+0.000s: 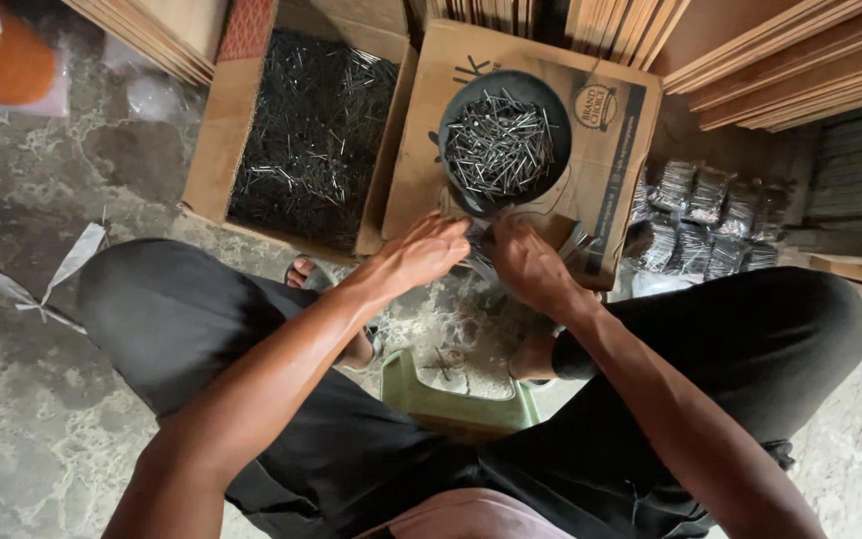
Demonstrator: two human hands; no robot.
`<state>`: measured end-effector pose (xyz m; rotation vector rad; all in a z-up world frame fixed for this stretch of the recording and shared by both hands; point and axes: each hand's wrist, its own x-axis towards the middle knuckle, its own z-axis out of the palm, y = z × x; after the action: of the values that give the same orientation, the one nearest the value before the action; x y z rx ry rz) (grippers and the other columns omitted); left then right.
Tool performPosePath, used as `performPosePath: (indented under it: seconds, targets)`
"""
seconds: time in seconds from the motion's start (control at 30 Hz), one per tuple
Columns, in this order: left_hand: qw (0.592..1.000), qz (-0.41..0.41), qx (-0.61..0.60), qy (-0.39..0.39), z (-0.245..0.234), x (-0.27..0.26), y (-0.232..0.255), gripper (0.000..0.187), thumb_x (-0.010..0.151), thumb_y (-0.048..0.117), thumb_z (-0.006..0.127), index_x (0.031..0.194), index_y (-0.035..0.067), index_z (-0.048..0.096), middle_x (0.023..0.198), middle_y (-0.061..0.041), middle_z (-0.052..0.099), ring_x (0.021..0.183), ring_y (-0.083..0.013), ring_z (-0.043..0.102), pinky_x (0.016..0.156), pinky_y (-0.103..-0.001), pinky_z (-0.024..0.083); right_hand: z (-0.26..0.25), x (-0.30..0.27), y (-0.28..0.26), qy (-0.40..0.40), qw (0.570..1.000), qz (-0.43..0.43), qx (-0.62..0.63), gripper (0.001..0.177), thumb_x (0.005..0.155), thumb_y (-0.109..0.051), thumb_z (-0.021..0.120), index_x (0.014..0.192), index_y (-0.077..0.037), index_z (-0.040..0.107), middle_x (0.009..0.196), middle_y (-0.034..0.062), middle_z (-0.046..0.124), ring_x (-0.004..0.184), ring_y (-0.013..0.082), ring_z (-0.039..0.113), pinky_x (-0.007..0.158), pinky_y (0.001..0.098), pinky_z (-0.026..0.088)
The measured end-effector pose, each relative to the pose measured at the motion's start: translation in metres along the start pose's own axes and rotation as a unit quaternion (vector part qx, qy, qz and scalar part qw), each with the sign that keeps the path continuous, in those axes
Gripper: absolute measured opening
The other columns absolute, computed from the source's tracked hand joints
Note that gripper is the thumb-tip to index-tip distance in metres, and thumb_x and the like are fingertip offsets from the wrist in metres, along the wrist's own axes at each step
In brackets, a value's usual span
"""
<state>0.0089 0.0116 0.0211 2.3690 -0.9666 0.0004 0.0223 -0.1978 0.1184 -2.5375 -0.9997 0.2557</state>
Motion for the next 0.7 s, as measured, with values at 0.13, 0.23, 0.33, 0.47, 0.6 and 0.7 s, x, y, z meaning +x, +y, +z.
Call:
performPosePath:
  seconds: [0.13, 0.23, 0.33, 0.47, 0.6, 0.7]
  targets:
    - [0.999, -0.017, -0.045, -0.007, -0.047, 0.005, 0.028, 0.025, 0.089, 0.026, 0.044, 0.078, 0.009, 0.059, 0.089, -0.012, 0.063, 0.088, -0.0307, 0.06, 0.082, -0.047, 0.045, -0.04, 0.01, -0.037, -0.017, 0.998, 0.006, -0.059, 0.023, 0.09, -0.028, 0.051, 0.092, -0.005, 0.051, 0.079, 0.0104, 0.05, 0.079, 0.0305, 0.055, 0.062, 0.0389, 0.047]
    - [0.997, -0.044, -0.069, 0.002, -0.049, 0.008, 0.035, 0.024, 0.088, 0.027, 0.045, 0.095, 0.008, 0.057, 0.081, -0.014, 0.061, 0.082, -0.0321, 0.062, 0.081, -0.047, 0.046, -0.029, 0.005, -0.025, -0.018, 0.999, 0.007, -0.038, 0.022, 0.09, -0.027, 0.052, 0.091, -0.005, 0.048, 0.079, 0.0111, 0.047, 0.08, 0.0355, 0.054, 0.054, 0.0437, 0.048]
    - [0.997, -0.043, -0.064, -0.012, -0.051, 0.007, 0.036, 0.026, 0.088, 0.026, 0.046, 0.097, 0.005, 0.056, 0.079, -0.017, 0.062, 0.081, -0.0337, 0.062, 0.081, -0.046, 0.045, -0.022, 0.001, -0.015, -0.037, 0.998, 0.044, -0.01, 0.021, 0.088, -0.023, 0.053, 0.097, -0.004, 0.053, 0.085, 0.0129, 0.052, 0.074, 0.039, 0.055, 0.052, 0.0489, 0.05]
    - [0.995, -0.05, -0.08, -0.043, -0.07, 0.011, 0.045, 0.022, 0.086, 0.025, 0.047, 0.095, 0.007, 0.056, 0.075, -0.015, 0.061, 0.075, -0.0322, 0.061, 0.074, -0.044, 0.045, -0.039, 0.005, -0.023, -0.044, 0.997, 0.062, 0.012, 0.023, 0.087, -0.023, 0.055, 0.1, -0.005, 0.055, 0.084, 0.0167, 0.054, 0.071, 0.0416, 0.058, 0.05, 0.051, 0.048]
    - [0.997, -0.017, -0.066, -0.04, -0.076, 0.014, 0.045, 0.019, 0.086, 0.02, 0.046, 0.08, 0.006, 0.058, 0.075, -0.016, 0.061, 0.073, -0.0349, 0.059, 0.071, -0.044, 0.045, -0.031, 0.003, -0.02, -0.04, 0.996, 0.068, 0.033, 0.023, 0.085, -0.022, 0.055, 0.098, -0.004, 0.057, 0.08, 0.0199, 0.057, 0.066, 0.0469, 0.058, 0.047, 0.0544, 0.045]
    - [0.998, 0.007, -0.025, -0.056, -0.07, 0.014, 0.04, 0.019, 0.084, 0.02, 0.048, 0.076, 0.007, 0.059, 0.075, -0.013, 0.06, 0.071, -0.0332, 0.058, 0.069, -0.043, 0.045, -0.039, 0.005, -0.029, -0.03, 0.997, 0.071, 0.028, 0.022, 0.085, -0.022, 0.058, 0.098, -0.005, 0.058, 0.076, 0.0194, 0.058, 0.063, 0.0468, 0.058, 0.045, 0.0531, 0.046]
